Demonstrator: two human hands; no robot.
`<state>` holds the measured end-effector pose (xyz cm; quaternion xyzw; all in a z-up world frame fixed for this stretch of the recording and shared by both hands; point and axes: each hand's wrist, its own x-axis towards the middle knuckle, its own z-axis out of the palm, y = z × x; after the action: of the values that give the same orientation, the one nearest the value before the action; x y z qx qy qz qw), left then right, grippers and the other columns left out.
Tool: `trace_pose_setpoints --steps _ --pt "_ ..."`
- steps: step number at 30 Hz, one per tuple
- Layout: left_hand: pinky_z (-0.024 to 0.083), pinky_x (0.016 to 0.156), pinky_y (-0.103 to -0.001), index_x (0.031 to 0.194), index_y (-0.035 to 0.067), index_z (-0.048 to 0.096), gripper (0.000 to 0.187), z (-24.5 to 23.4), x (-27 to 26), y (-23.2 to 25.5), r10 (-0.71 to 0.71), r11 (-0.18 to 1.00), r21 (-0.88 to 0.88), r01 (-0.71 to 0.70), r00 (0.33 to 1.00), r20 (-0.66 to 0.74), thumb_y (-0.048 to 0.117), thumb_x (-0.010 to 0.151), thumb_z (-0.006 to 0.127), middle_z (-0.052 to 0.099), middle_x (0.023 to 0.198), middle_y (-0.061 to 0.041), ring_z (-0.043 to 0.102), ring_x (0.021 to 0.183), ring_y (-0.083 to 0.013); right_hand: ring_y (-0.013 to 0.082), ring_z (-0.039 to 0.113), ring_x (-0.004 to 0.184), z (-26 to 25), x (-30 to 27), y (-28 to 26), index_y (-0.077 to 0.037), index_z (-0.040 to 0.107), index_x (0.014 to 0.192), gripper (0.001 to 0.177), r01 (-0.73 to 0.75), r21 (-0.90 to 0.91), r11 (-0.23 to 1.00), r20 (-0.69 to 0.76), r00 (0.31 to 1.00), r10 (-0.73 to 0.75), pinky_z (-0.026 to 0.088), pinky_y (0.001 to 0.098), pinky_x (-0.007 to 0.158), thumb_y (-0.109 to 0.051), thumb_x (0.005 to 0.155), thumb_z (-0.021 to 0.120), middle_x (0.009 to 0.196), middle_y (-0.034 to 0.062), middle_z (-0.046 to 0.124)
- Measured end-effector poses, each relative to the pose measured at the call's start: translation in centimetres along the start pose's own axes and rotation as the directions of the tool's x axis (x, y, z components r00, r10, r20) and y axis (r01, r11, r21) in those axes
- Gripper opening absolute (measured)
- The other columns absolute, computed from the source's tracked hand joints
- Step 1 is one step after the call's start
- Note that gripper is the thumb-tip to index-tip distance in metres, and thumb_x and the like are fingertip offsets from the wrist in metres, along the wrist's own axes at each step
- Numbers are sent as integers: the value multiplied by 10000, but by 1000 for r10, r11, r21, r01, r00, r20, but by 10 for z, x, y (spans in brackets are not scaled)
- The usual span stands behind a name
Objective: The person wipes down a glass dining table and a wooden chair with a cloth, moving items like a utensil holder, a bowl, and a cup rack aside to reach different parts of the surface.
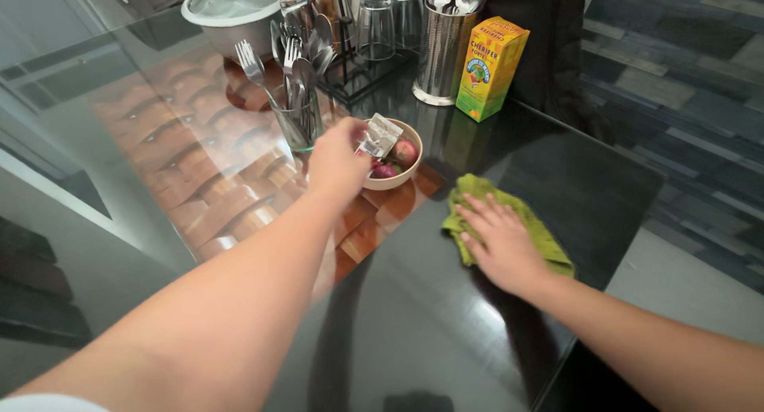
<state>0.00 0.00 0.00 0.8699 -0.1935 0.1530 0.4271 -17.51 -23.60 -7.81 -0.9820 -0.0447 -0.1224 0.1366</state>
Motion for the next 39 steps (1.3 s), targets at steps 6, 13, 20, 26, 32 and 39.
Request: trace_pose_setpoints --steps 6,13,20,26,32,39 --pt "373 1090 -492 1446 127 413 799 25 1 -11 -440 891 40 452 882 -166 112 732 770 448 1440 -241 433 1292 -478 373 294 1509 12 10 -37 -142 522 1473 538 251 45 967 22 967 -252 220 519 1212 -340 973 553 1610 99 397" --pt "675 796 -472 1422 10 353 705 35 -17 -7 -741 558 -353 751 643 196 190 844 715 554 1363 -203 695 1090 -372 514 521 1330 3 57 24 -63 637 1322 531 97 -205 974 -315 935 -159 373 623 1064 -400 911 635 1427 261 581" --pt "689 745 -428 1249 -69 571 386 56 1 -49 -586 259 -627 735 635 503 20 874 570 687 1175 -229 755 917 -368 408 487 1366 5 -10 -70 -91 644 1383 530 586 94 805 -128 809 -573 334 516 1112 -254 879 629 1489 167 572" --pt "676 798 -442 1276 -63 544 389 51 -1 -43 -607 173 -605 777 568 556 33 899 533 648 1188 -216 735 955 -409 272 517 1403 -36 -26 47 -200 620 1362 567 -279 24 960 10 960 279 385 432 1195 -508 886 645 1453 70 586" --pt "682 804 -461 1287 -92 526 410 49 -2 -35 -625 177 -640 748 587 514 4 888 523 647 1180 -248 736 956 -428 425 451 1344 13 64 135 -82 560 1429 625 -562 -95 822 -255 812 525 323 555 1087 -447 923 601 1457 218 518" --pt "654 869 -542 1309 -58 547 457 47 7 -27 -670 237 -627 742 592 447 123 890 554 638 1242 -278 719 1041 -480 432 478 1313 59 119 23 -64 673 1332 536 319 -189 929 -277 890 -362 374 551 1052 -444 961 599 1436 200 588"
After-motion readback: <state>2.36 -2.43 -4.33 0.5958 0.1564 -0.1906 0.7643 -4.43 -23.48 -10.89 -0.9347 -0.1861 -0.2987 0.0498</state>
